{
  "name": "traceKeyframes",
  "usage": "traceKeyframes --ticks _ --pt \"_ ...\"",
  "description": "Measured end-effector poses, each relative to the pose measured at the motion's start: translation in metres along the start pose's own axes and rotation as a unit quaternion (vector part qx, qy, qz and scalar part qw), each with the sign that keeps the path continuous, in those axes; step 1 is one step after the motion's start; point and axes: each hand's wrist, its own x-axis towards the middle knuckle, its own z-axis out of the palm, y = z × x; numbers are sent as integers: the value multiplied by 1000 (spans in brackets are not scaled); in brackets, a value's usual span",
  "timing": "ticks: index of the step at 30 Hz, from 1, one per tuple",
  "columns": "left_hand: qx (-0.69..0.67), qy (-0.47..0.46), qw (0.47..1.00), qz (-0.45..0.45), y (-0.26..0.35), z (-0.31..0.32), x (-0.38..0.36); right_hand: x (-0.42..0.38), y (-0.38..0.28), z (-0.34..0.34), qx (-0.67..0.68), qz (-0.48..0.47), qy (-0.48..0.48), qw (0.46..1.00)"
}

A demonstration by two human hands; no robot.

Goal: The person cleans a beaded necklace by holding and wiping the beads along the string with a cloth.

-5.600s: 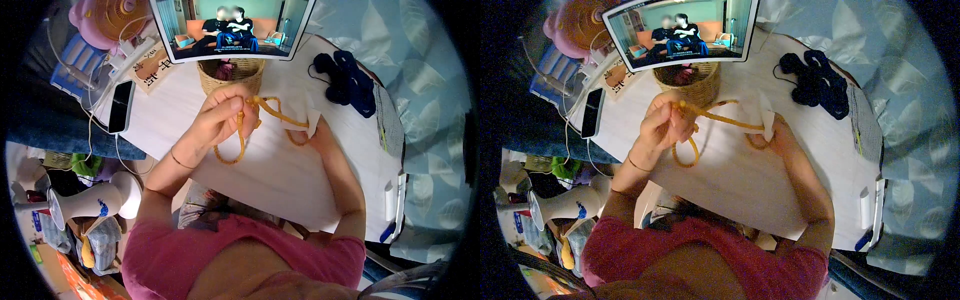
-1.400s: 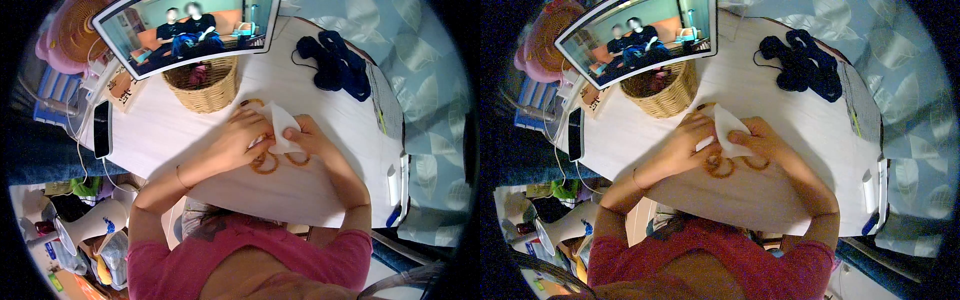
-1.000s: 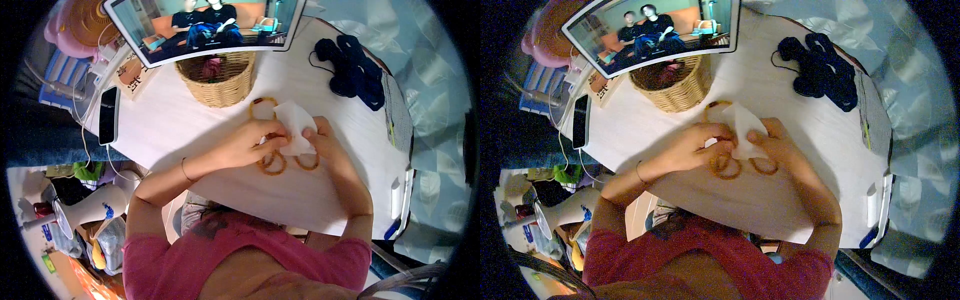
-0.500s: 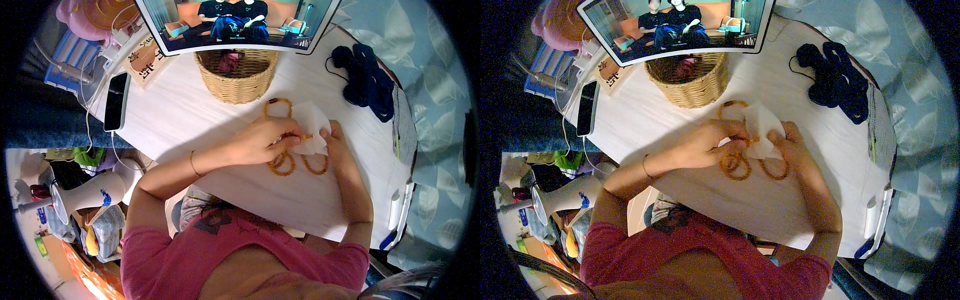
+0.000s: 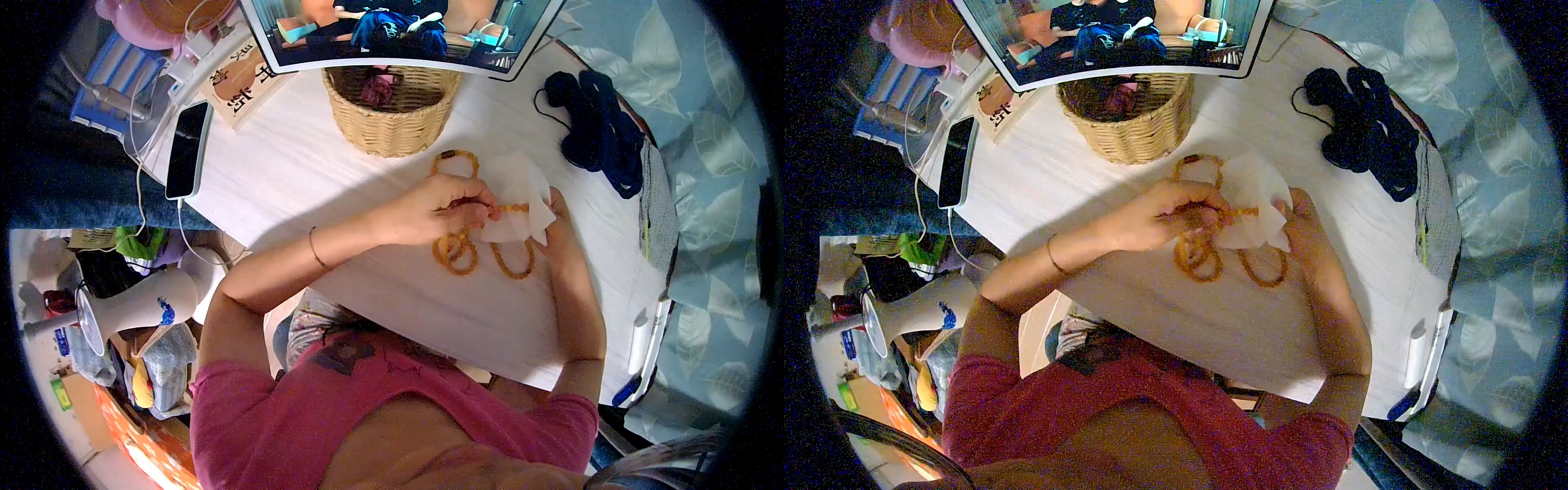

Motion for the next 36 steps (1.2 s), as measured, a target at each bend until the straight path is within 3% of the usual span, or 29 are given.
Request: traceKeyframes --ticks 2,6,12,17,21,24,27,30,33,36 --pt "44 -10 999 -14 1 -2 0 -7 -8 0 -57 11 -18 998" --pt "75 -33 996 -47 10 -6 1 -15 -10 -3 16 19 -76 997" --pt "0 -4 1000 31 6 -2 -1 -9 -40 10 -49 -73 -130 988" --pt "-10 -7 1000 -14 9 -2 1 -3 -34 9 -71 -43 -159 984" --pt "37 -6 999 -35 5 -4 1 -23 -37 23 26 13 -124 992" --pt "38 33 999 17 0 -2 3 -31 -50 35 65 36 -116 990" --pt "-5 29 999 -13 -2 2 4 -21 -66 30 46 13 -137 989" --pt "-98 -22 990 -99 6 6 8 -8 -40 12 68 -5 -157 985" --pt "-94 -13 995 -32 6 11 12 1 -29 8 112 -33 -200 973" --pt "-131 -12 991 -31 -1 8 11 7 -21 4 121 -40 -238 963"
